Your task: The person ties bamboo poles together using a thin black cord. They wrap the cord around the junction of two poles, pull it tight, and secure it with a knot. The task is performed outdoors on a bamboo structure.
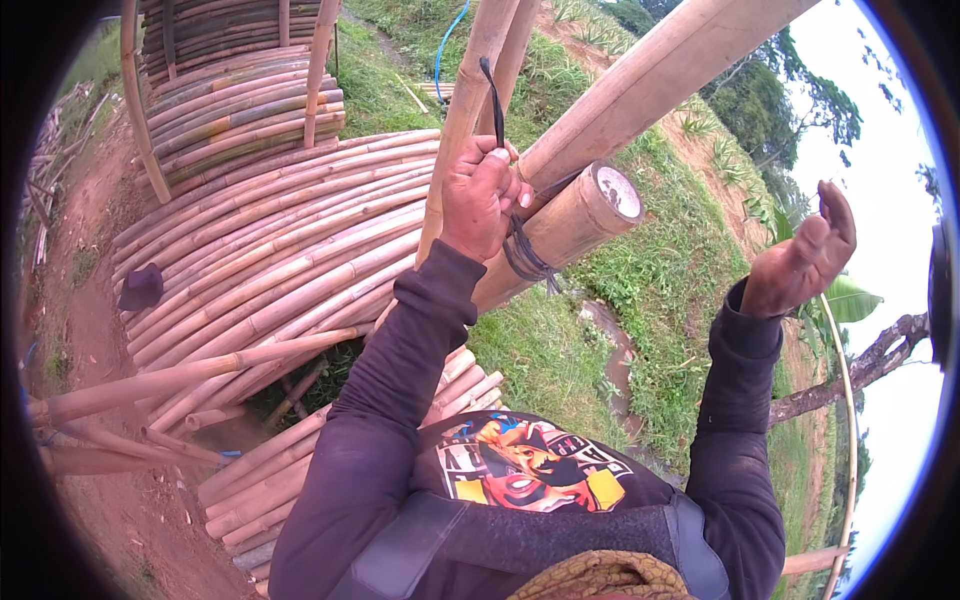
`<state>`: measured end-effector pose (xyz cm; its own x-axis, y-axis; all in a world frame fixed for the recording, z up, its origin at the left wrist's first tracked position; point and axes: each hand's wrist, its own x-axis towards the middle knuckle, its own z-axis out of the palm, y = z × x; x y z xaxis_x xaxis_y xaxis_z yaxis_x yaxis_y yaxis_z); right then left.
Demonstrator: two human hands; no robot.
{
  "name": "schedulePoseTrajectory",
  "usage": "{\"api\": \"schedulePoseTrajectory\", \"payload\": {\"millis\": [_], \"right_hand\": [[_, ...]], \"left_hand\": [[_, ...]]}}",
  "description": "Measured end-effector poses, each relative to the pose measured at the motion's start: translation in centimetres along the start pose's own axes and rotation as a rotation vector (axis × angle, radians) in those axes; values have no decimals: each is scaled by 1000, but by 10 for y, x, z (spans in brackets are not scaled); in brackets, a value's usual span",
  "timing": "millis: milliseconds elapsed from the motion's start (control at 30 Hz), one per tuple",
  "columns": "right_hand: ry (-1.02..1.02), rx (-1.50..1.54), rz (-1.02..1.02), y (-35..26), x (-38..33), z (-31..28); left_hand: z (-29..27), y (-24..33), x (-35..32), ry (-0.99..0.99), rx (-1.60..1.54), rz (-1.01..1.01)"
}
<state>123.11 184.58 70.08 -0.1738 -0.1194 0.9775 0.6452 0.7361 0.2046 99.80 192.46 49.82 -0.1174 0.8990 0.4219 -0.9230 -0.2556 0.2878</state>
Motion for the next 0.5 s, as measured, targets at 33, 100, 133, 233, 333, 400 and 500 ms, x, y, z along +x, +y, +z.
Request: {"api": "schedulePoseTrajectory", "payload": {"millis": [33, 100, 133, 233, 333, 400, 500], "right_hand": [[87, -33, -156, 9, 24, -12], [211, -136, -346, 19, 58, -27], [307, -173, -407, 22, 64, -26], [425, -90, -491, 25, 64, 5], [318, -123, -445, 32, 34, 67], [158, -309, -343, 49, 12, 105], [90, -278, -301, 60, 3, 141]], "left_hand": [[-2, -2, -2, -28, -21, 3], [-4, -7, -5, -101, -73, 44], [-5, -10, -6, -93, -89, 48], [-10, -16, -10, -124, -181, 85], [-15, -21, -13, -142, -211, 103], [-18, -23, -15, -181, -260, 159], [-21, -27, -15, -176, -217, 285]]}}
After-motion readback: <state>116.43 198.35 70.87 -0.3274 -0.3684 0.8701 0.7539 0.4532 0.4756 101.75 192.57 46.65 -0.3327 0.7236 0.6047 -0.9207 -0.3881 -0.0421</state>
